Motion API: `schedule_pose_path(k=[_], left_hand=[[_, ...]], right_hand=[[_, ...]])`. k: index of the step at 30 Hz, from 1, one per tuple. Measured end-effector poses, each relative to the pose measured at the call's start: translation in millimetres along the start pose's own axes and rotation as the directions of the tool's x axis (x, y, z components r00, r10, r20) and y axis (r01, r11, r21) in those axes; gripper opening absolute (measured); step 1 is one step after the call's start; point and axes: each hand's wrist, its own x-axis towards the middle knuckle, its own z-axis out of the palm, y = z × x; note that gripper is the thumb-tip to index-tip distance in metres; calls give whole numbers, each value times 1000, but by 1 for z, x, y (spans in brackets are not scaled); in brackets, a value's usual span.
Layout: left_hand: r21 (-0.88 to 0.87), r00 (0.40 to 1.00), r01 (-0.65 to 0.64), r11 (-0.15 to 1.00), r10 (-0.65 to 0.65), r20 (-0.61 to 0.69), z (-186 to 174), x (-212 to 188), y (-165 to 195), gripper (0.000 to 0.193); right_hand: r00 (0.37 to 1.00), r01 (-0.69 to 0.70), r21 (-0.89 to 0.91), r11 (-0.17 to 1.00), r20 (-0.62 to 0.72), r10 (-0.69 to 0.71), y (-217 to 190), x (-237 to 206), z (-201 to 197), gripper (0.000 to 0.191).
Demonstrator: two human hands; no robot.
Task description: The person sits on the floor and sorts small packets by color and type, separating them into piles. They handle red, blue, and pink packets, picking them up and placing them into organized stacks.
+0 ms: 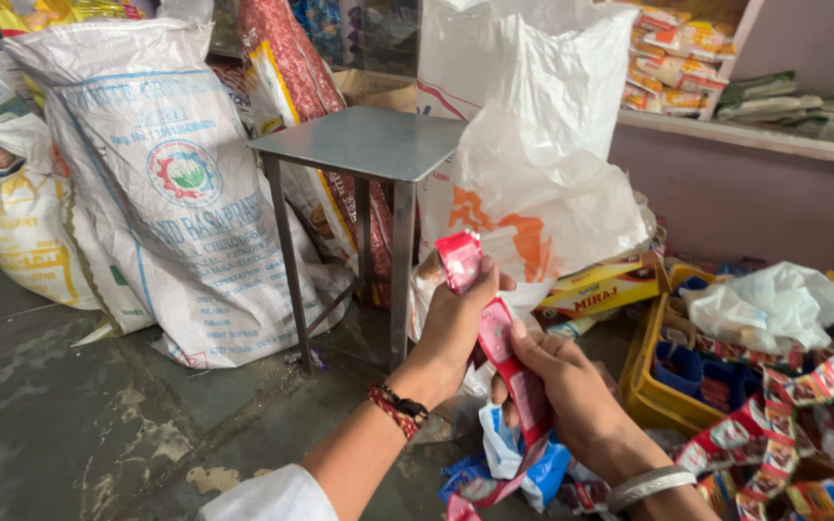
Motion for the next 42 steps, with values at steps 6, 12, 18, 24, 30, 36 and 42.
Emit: schedule_pose_path(k=[6,12,18,24,30,36,42], left_hand=[[-511,966,246,824,-251,61,-26,22,-33,34],[-588,960,219,779,-281,-15,-47,39,-94,41],[-362,982,29,932,-94,-164,-75,42,-107,44],[-452,915,-25,891,-162,-371,-89,46,-95,42],[-399,958,102,911,-198,-208,-140,51,-73,40],[303,998,41,952,-54,35,-110,10,-97,32],[268,992,48,962,-77,101,-92,3,-96,29]], right_hand=[[977,-51,151,987,211,18,32,29,-12,40],[986,-76,218,973,159,42,92,65,-28,40],[997,-63,215,975,61,51,115,91,-17,42],[999,-49,183,982,-13,52,123,98,0,42],[999,-3,221,975,-43,13,114,90,6,39],[976,124,146,982,-198,-94,106,81,7,31],[985,-81,72,994,-146,91,92,75,-2,41]])
